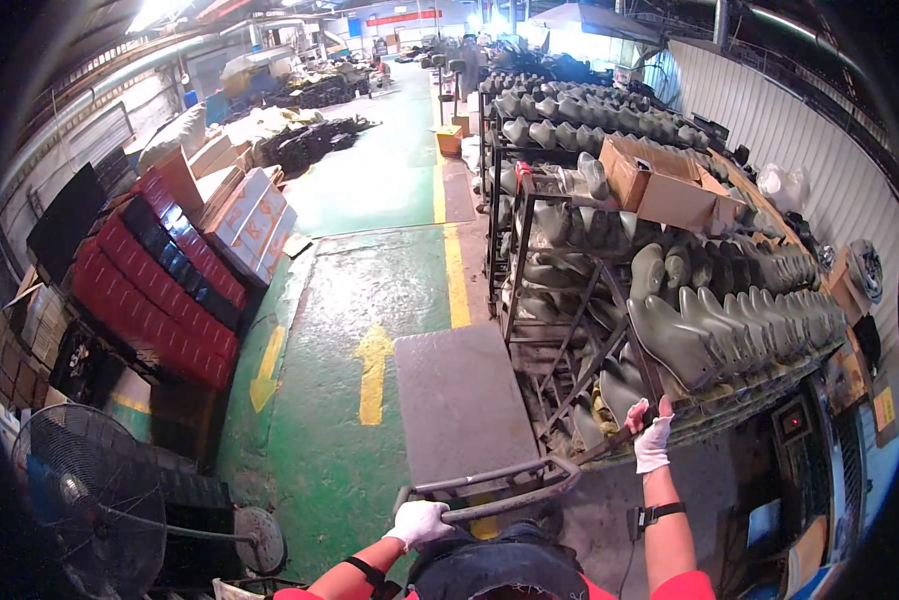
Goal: Moving a heavy metal rack filled with shoe lasts across a factory floor.
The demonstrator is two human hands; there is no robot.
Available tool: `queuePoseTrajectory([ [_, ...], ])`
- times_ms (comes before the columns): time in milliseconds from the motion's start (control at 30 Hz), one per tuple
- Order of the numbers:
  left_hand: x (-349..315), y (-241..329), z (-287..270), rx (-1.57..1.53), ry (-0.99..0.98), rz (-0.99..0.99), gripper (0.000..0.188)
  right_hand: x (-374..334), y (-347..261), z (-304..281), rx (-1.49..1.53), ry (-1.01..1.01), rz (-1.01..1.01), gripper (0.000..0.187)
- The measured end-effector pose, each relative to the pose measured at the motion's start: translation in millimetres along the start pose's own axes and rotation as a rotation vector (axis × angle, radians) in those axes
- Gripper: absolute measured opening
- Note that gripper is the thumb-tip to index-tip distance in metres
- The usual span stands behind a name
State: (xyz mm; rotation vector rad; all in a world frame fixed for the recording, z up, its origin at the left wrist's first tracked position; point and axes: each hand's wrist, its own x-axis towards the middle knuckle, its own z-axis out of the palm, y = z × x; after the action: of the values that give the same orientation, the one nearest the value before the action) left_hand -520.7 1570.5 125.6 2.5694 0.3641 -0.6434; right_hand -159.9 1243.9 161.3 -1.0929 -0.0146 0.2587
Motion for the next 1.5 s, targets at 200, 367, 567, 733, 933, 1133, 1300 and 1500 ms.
queuePoseTrajectory([
  [200,18,-4,-13,-0.013,0.046,0.008,0.039,-2,-4,-1,0.078,-0.078,0.018,0.069],
  [367,34,-7,-17,0.007,0.121,-0.006,0.040,-1,-7,7,0.028,-0.047,0.055,0.072],
  [567,51,-9,-22,0.013,0.187,-0.039,0.044,1,-3,0,0.027,-0.073,0.015,0.074],
  [733,54,-7,-27,0.007,0.154,-0.064,0.046,3,-6,7,-0.041,-0.056,0.034,0.074],
  [933,48,-7,-17,0.007,0.153,-0.097,0.048,3,-8,7,-0.087,-0.088,0.006,0.073],
  [1133,31,-4,-4,-0.018,0.154,-0.095,0.046,-1,-13,14,-0.076,-0.065,-0.040,0.070],
  [1300,19,-4,8,-0.014,0.181,-0.081,0.043,-2,-15,16,-0.062,-0.089,-0.029,0.069],
  [1500,-3,5,14,-0.006,0.153,-0.052,0.035,-3,-18,15,-0.078,-0.110,-0.051,0.071],
])
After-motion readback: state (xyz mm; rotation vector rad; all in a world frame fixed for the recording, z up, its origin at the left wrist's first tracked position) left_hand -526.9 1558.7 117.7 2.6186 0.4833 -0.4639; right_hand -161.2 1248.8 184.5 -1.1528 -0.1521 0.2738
